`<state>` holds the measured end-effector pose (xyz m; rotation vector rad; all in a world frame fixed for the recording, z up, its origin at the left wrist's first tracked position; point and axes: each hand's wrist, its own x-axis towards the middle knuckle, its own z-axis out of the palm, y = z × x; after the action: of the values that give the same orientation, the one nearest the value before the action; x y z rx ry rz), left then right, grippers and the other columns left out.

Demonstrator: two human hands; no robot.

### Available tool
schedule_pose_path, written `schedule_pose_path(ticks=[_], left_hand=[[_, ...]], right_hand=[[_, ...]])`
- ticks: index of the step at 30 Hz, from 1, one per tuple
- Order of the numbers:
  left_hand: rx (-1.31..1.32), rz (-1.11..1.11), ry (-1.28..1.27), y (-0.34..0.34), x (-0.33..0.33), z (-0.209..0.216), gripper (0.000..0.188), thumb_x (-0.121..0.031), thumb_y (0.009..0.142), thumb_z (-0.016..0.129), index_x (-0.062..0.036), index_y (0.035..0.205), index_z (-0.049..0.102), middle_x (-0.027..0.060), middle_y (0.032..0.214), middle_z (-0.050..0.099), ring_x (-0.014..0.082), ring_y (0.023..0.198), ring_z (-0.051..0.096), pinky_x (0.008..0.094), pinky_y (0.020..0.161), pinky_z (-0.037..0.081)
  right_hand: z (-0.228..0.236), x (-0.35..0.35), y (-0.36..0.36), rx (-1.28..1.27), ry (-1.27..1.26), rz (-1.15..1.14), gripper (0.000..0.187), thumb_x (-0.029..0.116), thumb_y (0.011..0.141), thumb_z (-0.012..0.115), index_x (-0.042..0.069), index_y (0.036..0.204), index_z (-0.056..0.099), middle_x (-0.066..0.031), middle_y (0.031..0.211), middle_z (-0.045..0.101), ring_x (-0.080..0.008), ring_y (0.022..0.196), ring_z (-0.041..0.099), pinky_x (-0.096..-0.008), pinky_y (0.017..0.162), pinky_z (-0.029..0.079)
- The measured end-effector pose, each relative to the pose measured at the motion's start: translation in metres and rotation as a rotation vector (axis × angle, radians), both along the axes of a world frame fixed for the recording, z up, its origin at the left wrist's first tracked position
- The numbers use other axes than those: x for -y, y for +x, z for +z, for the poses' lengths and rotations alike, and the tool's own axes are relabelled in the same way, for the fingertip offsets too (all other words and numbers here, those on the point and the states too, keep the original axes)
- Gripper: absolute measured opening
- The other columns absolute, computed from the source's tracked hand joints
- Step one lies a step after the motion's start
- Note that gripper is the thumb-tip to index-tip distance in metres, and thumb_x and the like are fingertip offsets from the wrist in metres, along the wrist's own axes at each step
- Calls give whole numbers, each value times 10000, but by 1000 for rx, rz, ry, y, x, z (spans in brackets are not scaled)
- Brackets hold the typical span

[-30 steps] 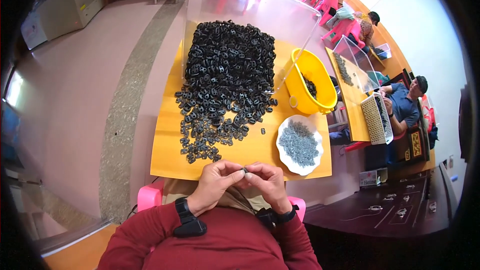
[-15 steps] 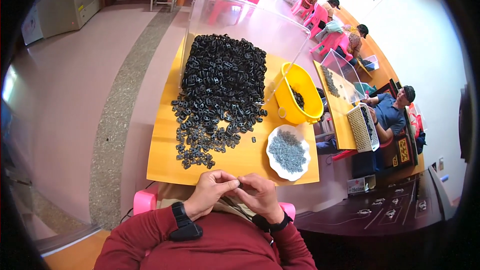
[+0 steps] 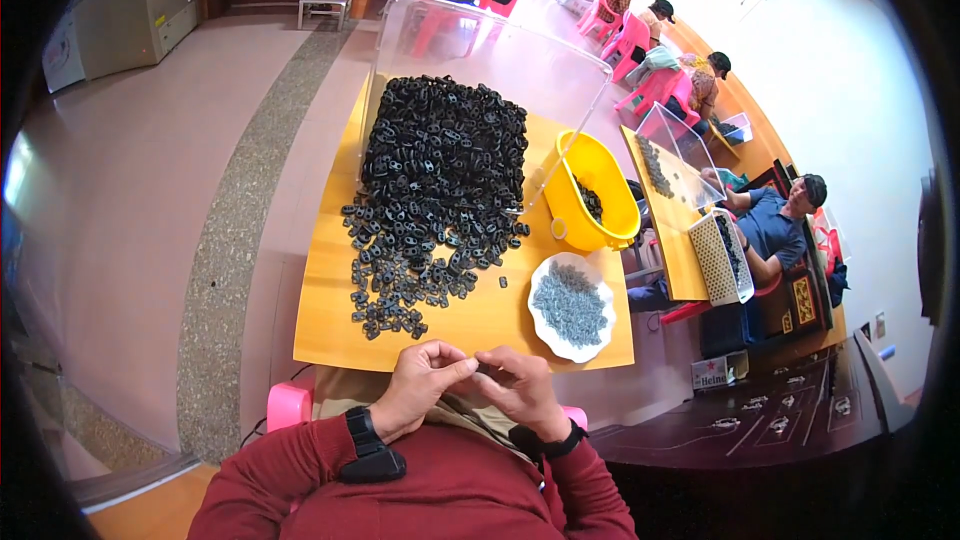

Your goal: The person picks up a black plastic toggle and a metal spring by hand, inserts the spring into the toggle, and places the assembled unit onto the table.

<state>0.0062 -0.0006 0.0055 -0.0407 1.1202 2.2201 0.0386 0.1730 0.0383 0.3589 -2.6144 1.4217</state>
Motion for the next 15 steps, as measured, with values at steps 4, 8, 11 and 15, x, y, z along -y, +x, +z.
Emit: schedule_pose_path(ticks=[4,8,11,15], left_hand=[[15,2,-49,-1,-1,-2,134,-106,877,661,-7,934,591,63,864,647,106,755,629,236,702,541],[26,5,-28,0,0,-7,114,-102,883,651,-15,932,598,55,862,645,102,765,624,233,708,540],[27,-10,-22,0,-1,-7,103,-95,888,642,-14,934,599,54,860,642,101,764,623,235,711,540],[32,11,-37,-2,-2,-7,94,-84,890,634,-11,939,602,56,857,639,102,758,620,237,709,539]], right_hand=[[14,-45,-18,46,120,-178,227,19,770,678,-31,989,647,-42,788,644,-90,697,599,-226,602,488],[60,-106,-77,-47,127,-334,216,-2,791,617,-79,991,644,-83,771,671,-102,653,637,-228,575,509],[87,-134,-115,-235,171,-619,229,79,847,657,-85,1001,616,-66,761,640,-93,595,592,-206,540,496],[69,-117,-119,-441,481,-474,183,57,820,678,-7,986,634,-103,833,660,-149,598,617,-270,550,482]])
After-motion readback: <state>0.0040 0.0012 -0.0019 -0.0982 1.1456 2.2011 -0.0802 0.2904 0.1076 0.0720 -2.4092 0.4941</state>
